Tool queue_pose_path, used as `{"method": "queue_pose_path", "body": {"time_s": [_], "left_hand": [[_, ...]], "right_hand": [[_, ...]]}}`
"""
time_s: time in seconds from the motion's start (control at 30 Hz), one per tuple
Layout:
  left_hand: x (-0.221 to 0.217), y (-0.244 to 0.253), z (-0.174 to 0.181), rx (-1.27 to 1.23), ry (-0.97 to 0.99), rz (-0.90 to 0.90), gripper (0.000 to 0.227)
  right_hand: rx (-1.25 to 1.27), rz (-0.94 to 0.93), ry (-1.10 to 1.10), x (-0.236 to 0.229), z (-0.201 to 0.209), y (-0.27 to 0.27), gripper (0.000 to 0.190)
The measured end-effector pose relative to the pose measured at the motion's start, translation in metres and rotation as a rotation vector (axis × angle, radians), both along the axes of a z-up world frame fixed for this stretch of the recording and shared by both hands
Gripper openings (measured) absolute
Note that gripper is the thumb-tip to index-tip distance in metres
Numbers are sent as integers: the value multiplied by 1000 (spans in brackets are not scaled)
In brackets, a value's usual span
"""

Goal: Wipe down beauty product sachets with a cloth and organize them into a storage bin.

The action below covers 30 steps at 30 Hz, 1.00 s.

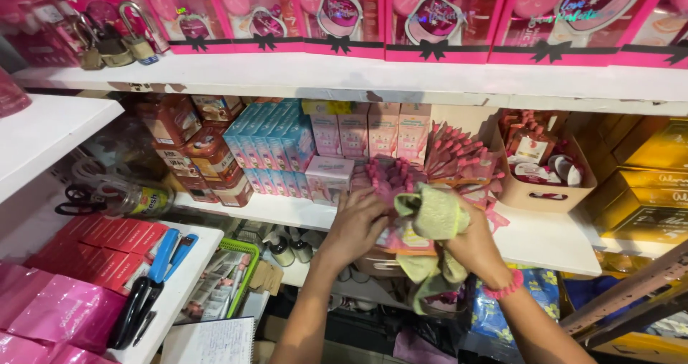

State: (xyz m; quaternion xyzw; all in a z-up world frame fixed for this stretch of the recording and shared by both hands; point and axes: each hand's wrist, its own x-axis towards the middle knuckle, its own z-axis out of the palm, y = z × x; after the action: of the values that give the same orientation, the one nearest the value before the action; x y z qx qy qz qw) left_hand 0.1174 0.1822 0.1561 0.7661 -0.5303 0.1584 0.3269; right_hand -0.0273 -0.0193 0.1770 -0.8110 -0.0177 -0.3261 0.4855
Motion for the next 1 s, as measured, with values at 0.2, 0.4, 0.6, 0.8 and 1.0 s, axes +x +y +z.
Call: {"method": "queue_pose_path", "body": {"time_s": [0.2,0.4,0.6,0.8,1.0], "left_hand": [[13,-11,-5,38,-85,54,16],[23,-33,-28,117,-40,72,14],[26,-37,-27,92,-176,170,37],[25,-25,-6,100,64,199,50],[27,-36,-17,118,23,339,59]], "right_hand": [[-111,-293,-170,-26,43,-28,59],[-561,-402,-5,-4,22,-33,72],[-797,-475,400,26,-2,10,93],[-861,-511,414,55,-19,11,72],[-941,-567,460,69,-23,13,53]]}}
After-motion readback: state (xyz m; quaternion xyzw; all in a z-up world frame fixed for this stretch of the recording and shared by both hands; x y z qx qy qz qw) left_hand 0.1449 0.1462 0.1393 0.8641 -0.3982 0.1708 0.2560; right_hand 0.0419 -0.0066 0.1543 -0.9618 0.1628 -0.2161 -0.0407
